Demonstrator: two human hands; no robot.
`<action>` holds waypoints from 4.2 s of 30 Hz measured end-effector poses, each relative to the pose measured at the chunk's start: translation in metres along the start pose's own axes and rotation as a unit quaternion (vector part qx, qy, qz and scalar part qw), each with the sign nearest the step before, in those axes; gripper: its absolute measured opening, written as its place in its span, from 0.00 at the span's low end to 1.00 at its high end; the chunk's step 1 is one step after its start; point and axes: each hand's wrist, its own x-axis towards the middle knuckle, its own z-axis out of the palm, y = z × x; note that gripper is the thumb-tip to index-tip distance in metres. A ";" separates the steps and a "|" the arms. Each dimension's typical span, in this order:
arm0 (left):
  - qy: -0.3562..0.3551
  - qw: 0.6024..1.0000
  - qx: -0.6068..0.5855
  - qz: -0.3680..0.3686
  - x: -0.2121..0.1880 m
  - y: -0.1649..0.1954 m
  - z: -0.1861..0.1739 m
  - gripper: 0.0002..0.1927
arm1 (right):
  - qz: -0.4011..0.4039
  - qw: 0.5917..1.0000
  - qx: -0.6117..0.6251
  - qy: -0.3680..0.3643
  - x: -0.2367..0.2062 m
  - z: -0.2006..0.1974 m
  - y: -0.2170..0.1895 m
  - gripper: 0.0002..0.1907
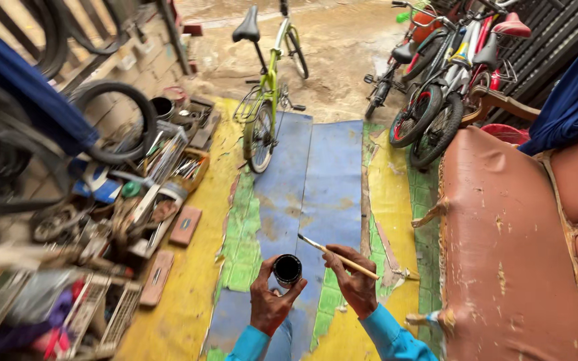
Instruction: The person paints a standing fan's wire guard with black paint using a brush, holding a small paint can in one hand. They then walk to a green bicycle and paint the rear wheel spokes and hub area with the brush, dipping it into the can.
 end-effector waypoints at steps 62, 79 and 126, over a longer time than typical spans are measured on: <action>0.224 0.959 0.137 -0.106 0.775 -0.630 0.337 0.38 | 0.075 0.971 -0.023 -0.227 0.928 0.191 0.610 0.12; 0.255 0.954 0.145 -0.055 0.823 -0.845 0.361 0.35 | -0.157 0.970 0.172 -0.071 1.069 0.327 0.842 0.11; 0.291 0.944 0.149 -0.031 0.851 -0.858 0.371 0.40 | -0.240 0.961 0.130 -0.033 1.095 0.352 0.862 0.10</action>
